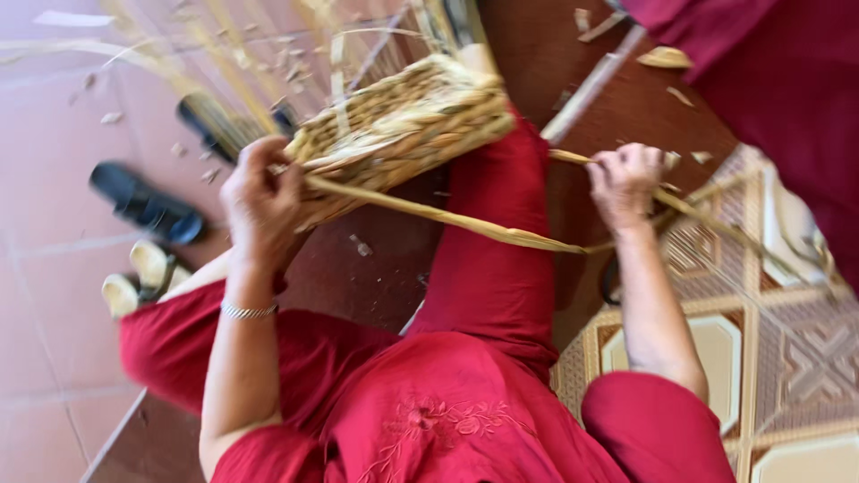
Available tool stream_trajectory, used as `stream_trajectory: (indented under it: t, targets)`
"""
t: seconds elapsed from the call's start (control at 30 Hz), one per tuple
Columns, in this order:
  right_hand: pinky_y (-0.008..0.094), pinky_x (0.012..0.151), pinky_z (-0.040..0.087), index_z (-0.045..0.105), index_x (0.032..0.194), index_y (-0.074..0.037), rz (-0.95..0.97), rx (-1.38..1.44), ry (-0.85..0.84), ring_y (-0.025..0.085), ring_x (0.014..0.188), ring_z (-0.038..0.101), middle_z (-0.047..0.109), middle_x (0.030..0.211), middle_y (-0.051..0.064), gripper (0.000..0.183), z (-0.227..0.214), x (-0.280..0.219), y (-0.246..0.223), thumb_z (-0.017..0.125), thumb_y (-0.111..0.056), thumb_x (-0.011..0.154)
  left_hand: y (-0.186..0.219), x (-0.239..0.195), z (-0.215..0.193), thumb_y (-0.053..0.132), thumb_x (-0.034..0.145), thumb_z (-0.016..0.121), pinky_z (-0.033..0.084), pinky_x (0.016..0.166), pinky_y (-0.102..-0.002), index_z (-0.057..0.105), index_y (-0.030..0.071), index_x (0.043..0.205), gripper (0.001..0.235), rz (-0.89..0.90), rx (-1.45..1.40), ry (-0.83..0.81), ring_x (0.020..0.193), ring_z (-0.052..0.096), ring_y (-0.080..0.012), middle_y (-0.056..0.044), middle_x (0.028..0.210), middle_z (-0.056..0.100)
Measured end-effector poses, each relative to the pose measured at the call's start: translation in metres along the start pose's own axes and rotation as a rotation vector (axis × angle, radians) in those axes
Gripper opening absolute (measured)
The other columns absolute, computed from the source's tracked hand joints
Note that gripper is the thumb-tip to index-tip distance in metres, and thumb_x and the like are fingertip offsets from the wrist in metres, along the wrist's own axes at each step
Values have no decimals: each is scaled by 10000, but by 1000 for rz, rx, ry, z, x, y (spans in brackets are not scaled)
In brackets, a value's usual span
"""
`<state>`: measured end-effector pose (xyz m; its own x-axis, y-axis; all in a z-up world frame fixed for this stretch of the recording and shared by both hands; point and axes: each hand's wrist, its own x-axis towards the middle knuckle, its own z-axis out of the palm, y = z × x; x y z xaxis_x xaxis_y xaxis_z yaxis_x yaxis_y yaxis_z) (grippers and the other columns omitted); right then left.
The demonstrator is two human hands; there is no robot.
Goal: The person weaves a basket using dried plant fibers, interlacing strands through vertical supports to form the basket's body. The person sits on the floor and works on the basket placed on their lap.
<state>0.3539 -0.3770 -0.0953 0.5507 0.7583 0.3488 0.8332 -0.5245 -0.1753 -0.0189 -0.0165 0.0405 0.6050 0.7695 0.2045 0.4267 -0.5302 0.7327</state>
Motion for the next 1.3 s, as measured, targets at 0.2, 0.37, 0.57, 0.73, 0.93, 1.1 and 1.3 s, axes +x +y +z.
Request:
stream_trajectory:
  t: [0.2,0.37,0.57,0.73,0.93,1.1,1.3]
  targets:
    - [275,674,511,545,1122,-30,138,792,93,101,796,584,659,1030,49,86,-71,63,-107,572,-107,1098,-15,-3,3,4,913,775,571,729,-350,672,55,1048,177,177,47,92,827,697,-234,-93,963,716]
    - [330,655,520,667,1008,-80,-374,693,36,181,716,612,654,844,39,215,-92,116,-227,726,-269,1091,-23,-12,9,-23,916,768,583,801,-370,630,73,981,179,306,1,174,934,710,-254,-67,997,720]
    - [406,825,523,655,906,-103,-520,475,44,273,1003,591,686,1010,96,279,-69,151,-327,849,-305,911,-23,-26,7,-32,762,750,574,897,-423,629,65,992,278,393,111,139,1082,664,-339,-114,1262,645]
    - [412,787,480,673,872,-102,-393,478,-225,275,959,565,659,886,47,310,-49,155,-341,894,-318,898,-25,-33,4,-47,811,708,566,884,-391,610,45,997,229,473,148,120,1079,679,-353,-203,1384,598]
    - [411,797,468,634,836,-112,-570,321,7,257,921,552,603,858,53,310,-35,149,-346,904,-263,821,-34,-29,13,-40,877,666,571,902,-411,564,27,1044,207,518,82,114,1022,684,-352,-178,1193,671]
    - [381,741,476,652,928,-110,-449,418,-176,220,881,543,612,868,36,275,-29,145,-330,888,-232,858,-31,-6,31,33,958,701,552,784,-425,569,63,1035,156,174,47,62,892,700,-330,-126,881,674]
    - [313,889,532,679,1071,-126,-447,464,-138,153,990,587,630,1017,24,118,-32,143,-302,785,-177,1061,-25,13,35,26,856,703,532,742,-487,420,-33,1407,622,5,69,35,850,671,-406,-209,952,627]
